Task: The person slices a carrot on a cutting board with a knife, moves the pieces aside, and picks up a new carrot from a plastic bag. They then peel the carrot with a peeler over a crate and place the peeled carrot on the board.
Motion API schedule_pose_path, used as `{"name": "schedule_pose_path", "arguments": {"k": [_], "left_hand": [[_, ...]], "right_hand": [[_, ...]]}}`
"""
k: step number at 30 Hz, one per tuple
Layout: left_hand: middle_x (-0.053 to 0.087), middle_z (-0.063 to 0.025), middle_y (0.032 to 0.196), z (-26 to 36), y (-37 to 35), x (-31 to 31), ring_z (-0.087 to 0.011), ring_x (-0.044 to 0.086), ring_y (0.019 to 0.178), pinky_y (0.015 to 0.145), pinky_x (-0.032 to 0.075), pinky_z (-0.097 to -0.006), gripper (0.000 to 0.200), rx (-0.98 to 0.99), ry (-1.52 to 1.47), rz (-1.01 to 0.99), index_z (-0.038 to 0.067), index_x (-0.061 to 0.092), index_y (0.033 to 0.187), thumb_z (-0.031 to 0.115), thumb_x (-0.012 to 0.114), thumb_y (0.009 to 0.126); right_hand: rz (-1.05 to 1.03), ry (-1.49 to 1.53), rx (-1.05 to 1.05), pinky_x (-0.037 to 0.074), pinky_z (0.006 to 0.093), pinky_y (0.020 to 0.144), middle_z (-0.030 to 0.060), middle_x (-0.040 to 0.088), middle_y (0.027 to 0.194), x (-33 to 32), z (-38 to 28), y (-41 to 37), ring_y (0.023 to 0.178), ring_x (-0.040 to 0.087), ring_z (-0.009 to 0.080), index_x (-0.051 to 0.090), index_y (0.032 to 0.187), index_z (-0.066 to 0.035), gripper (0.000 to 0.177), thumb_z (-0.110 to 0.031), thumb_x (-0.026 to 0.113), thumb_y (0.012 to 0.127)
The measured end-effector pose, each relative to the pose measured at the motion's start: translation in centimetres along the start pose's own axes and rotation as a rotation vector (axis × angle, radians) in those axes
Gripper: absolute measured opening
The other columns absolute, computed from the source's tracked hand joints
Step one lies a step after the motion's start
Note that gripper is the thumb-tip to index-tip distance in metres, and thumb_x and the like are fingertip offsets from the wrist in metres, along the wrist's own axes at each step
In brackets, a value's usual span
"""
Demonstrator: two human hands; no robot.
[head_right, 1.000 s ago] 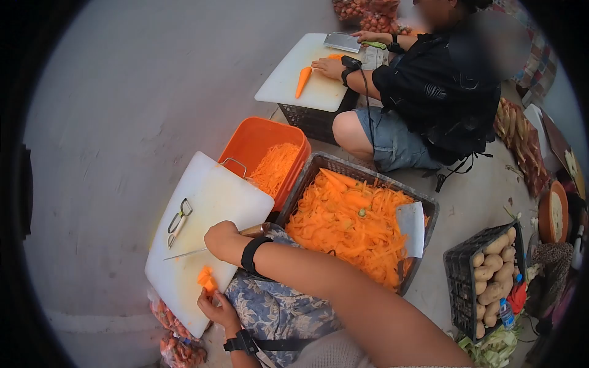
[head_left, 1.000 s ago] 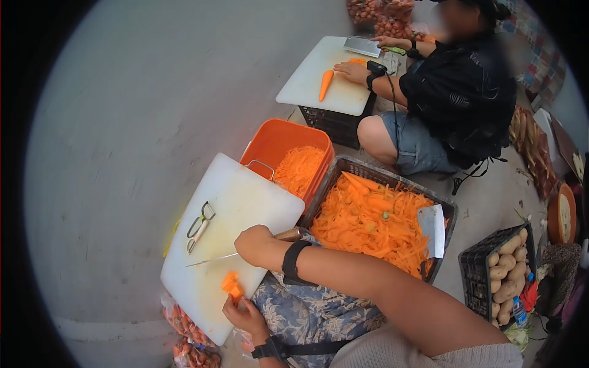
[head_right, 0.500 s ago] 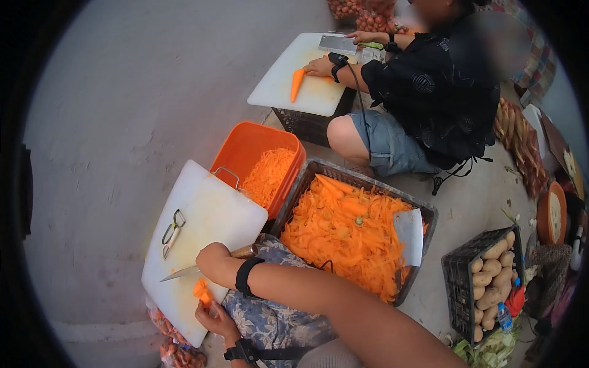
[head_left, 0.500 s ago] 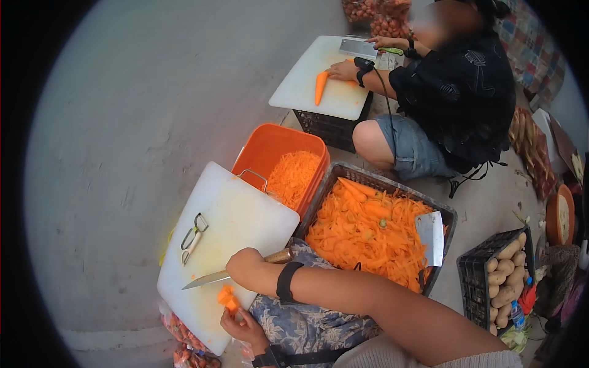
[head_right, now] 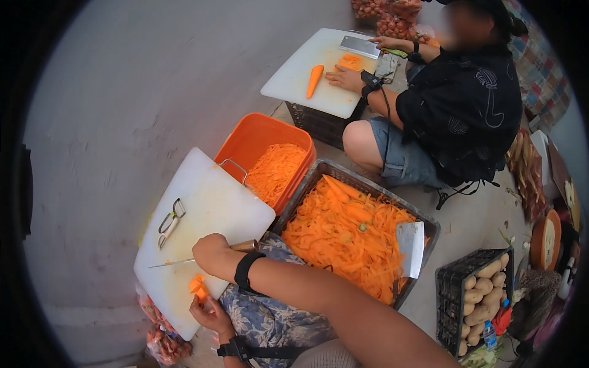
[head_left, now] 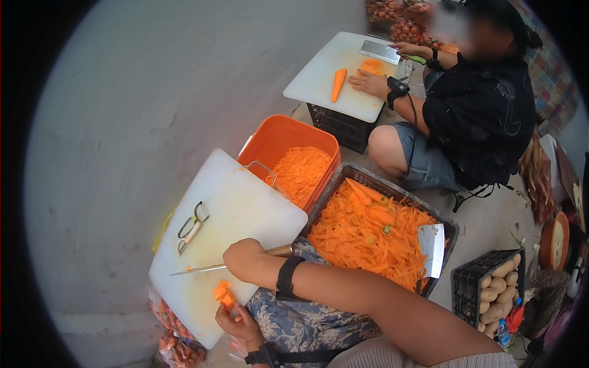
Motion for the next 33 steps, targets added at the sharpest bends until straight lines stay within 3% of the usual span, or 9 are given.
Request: {"name": "schedule_pose_path", "arguments": {"k": [10, 12, 16, 18, 20, 23, 25, 33], "left_hand": [[0.057, -0.0180, 0.098, 0.3, 0.0, 0.0, -0.0322, 0.056, 0.088, 0.080, 0.046, -0.0389, 0.033, -0.027, 0.027, 0.006, -0.005, 0.054, 0.113, 0.011, 0.064, 0.085], [0.056, -0.0204, 0.105, -0.3, -0.2, 0.1, -0.0373, 0.054, 0.096, 0.087, 0.044, -0.0444, 0.036, -0.091, -0.011, -0.040, -0.005, 0.052, 0.113, 0.010, 0.066, 0.083], [0.056, -0.0205, 0.105, -0.1, -0.1, 0.1, -0.0370, 0.053, 0.097, 0.087, 0.043, -0.0443, 0.036, -0.083, -0.024, -0.024, -0.004, 0.052, 0.112, 0.010, 0.066, 0.082], [0.055, -0.0188, 0.103, 0.4, 0.2, -0.1, -0.0331, 0.054, 0.095, 0.084, 0.045, -0.0393, 0.034, -0.043, 0.006, -0.020, -0.004, 0.053, 0.113, 0.008, 0.066, 0.083], [0.055, -0.0192, 0.105, -0.1, 0.0, 0.0, -0.0345, 0.054, 0.097, 0.086, 0.044, -0.0414, 0.036, -0.087, -0.033, -0.028, -0.004, 0.052, 0.113, 0.009, 0.066, 0.083], [0.054, -0.0194, 0.108, -0.3, -0.3, 0.2, -0.0355, 0.052, 0.100, 0.087, 0.044, -0.0433, 0.038, -0.105, -0.030, -0.030, -0.003, 0.052, 0.115, 0.010, 0.067, 0.082], [0.052, -0.0192, 0.109, 0.1, -0.1, 0.3, -0.0352, 0.052, 0.100, 0.087, 0.044, -0.0431, 0.039, -0.090, 0.015, -0.022, -0.003, 0.051, 0.115, 0.010, 0.067, 0.082], [0.050, -0.0182, 0.110, 0.1, 0.0, 0.3, -0.0348, 0.051, 0.100, 0.085, 0.044, -0.0425, 0.041, -0.139, -0.036, 0.008, -0.001, 0.053, 0.115, 0.013, 0.070, 0.081]], "right_hand": [[-0.017, 0.006, 0.028, 0.055, 0.0372, 0.064, 0.0148, 0.071, 0.084, -0.7, 0.3, 0.0, 0.078, 0.070, 0.0273, 0.072, 0.083, -0.005, 0.014, -0.006, 0.063, 0.073], [-0.021, 0.001, 0.024, 0.055, 0.0371, 0.064, 0.0149, 0.071, 0.084, -0.9, 0.4, -0.1, 0.078, 0.070, 0.0274, 0.072, 0.083, -0.004, 0.014, -0.006, 0.062, 0.073], [-0.020, -0.010, 0.038, 0.055, 0.0375, 0.063, 0.0150, 0.070, 0.082, -0.9, 0.3, -0.2, 0.077, 0.069, 0.0277, 0.072, 0.082, -0.004, 0.013, -0.006, 0.062, 0.073], [-0.012, -0.011, 0.036, 0.055, 0.0378, 0.063, 0.0152, 0.070, 0.082, -0.8, 0.4, -0.3, 0.077, 0.069, 0.0278, 0.072, 0.081, -0.004, 0.013, -0.006, 0.062, 0.072], [-0.010, -0.016, 0.024, 0.055, 0.0381, 0.064, 0.0155, 0.070, 0.082, -1.0, 0.2, -0.5, 0.077, 0.069, 0.0280, 0.072, 0.081, -0.004, 0.013, -0.005, 0.062, 0.072], [-0.098, -0.058, 0.068, 0.056, 0.0373, 0.069, 0.0147, 0.071, 0.091, -1.0, 0.0, -0.8, 0.085, 0.070, 0.0272, 0.073, 0.088, -0.005, 0.017, -0.007, 0.059, 0.078], [-0.024, -0.038, 0.053, 0.055, 0.0383, 0.064, 0.0172, 0.070, 0.081, -0.8, 0.1, -0.7, 0.076, 0.069, 0.0293, 0.071, 0.080, -0.002, 0.013, -0.005, 0.062, 0.071], [-0.038, -0.086, 0.111, 0.055, 0.0391, 0.066, 0.0192, 0.069, 0.082, -0.6, 0.0, -0.6, 0.076, 0.069, 0.0313, 0.071, 0.080, -0.001, 0.014, -0.005, 0.062, 0.071]]}}
Point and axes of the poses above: each hand's wrist, its own y-axis towards the middle knuckle, its own x-axis out of the palm, z = x × y, the point moved 4 cm from there along y, towards the middle knuckle
